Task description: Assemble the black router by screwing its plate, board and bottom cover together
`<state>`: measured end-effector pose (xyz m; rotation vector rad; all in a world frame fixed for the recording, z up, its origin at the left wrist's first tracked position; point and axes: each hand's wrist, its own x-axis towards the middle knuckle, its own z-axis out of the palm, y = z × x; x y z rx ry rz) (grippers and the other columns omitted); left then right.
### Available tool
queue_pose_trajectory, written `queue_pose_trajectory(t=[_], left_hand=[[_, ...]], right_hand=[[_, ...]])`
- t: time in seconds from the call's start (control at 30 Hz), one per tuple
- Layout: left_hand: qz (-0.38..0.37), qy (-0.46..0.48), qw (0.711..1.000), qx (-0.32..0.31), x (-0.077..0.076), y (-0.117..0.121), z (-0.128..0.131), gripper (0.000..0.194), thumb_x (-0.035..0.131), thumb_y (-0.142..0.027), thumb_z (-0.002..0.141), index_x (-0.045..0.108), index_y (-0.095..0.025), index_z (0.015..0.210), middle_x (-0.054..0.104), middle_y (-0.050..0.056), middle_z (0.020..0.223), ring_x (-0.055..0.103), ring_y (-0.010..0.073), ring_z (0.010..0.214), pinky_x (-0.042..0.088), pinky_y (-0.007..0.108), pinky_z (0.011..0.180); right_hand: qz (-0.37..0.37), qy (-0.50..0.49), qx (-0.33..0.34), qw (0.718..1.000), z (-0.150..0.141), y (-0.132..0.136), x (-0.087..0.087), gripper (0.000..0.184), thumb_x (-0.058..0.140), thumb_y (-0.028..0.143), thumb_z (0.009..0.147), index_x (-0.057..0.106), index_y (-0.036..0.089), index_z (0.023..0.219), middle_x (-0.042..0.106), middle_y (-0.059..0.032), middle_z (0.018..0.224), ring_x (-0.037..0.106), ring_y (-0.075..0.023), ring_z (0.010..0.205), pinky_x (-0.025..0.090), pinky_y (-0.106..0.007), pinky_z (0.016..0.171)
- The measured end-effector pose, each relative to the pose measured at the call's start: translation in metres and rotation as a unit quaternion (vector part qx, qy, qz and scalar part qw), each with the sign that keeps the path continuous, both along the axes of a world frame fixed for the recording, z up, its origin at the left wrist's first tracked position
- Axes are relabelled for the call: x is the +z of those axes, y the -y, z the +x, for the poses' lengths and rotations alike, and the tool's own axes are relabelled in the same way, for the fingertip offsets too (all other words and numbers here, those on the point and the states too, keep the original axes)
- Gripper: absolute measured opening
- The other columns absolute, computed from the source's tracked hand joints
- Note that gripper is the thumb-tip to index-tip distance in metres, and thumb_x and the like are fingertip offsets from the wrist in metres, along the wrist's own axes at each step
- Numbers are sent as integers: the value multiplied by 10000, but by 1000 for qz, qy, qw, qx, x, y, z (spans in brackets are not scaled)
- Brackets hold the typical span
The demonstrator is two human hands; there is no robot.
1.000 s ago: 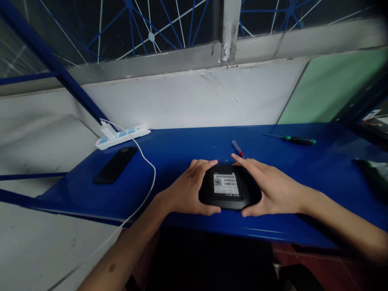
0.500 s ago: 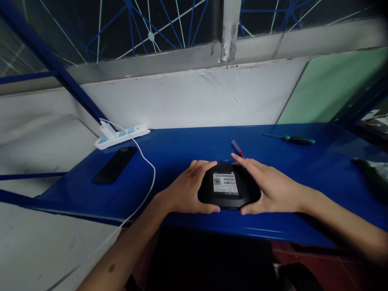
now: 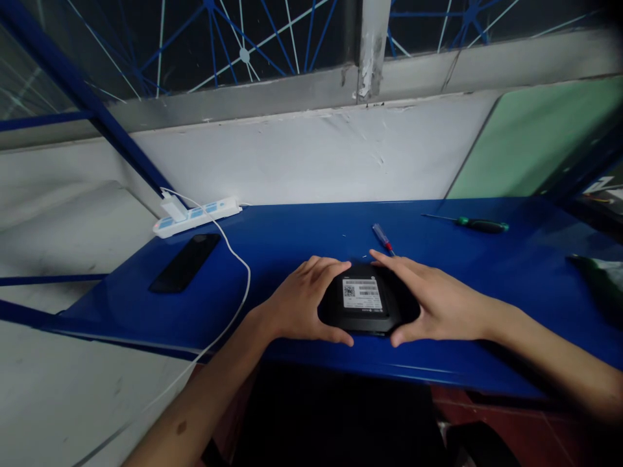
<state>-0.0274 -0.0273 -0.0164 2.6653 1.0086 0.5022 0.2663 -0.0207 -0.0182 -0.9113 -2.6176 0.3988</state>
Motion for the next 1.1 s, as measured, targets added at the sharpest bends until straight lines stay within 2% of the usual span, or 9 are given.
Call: queue_pose_trajectory(t=[0.1,0.33,0.5,0.7,0.83,1.1], left_hand=[[-1,-5,1000,0,2,1,1,1073,773,-747,608,375,-215,1450,488,170,1425,464,409,1280,380,622,1096],[-13,-29,999,15,7,6,-1,902,643,-807,730,464,-235,1404,437,154,1481,426,396,1322,384,614,1097],[-11,-22,1000,17,8,7,0,816,660,-726,781,475,-214,1389,463,147,1464,434,371,1324,382,575,1116],[-28,-16,999,27,10,8,0,882,694,-716,759,417,-218,1432,512,124,1435,435,337,1331,390,537,1124],[-66,-34,996,55,13,10,0,975,687,-756,735,369,-211,1478,497,142,1465,435,359,1344,393,563,1111],[-105,-62,990,75,14,10,3,1030,675,-767,737,312,-210,1523,439,149,1532,393,372,1405,300,595,1168]], right_hand=[[4,-7,9,1000,0,0,2,1245,748,719,657,121,219,1609,468,-212,1525,516,-440,1334,499,-644,1015],[-2,20,-3,1000,0,1,5,1107,691,698,744,164,234,1600,444,-170,1553,484,-396,1377,485,-577,1070],[4,13,-3,1000,-1,2,7,1074,702,669,751,192,248,1598,478,-152,1533,509,-391,1358,509,-562,1049],[15,6,-4,1000,-2,4,8,1052,704,674,747,249,228,1584,542,-154,1482,571,-373,1304,546,-532,1010],[22,18,-22,999,-3,4,7,1075,688,729,720,278,221,1574,535,-151,1491,588,-384,1286,563,-540,984],[31,37,-27,998,-5,3,8,1082,653,770,717,331,165,1554,577,-189,1438,615,-391,1251,589,-530,938]])
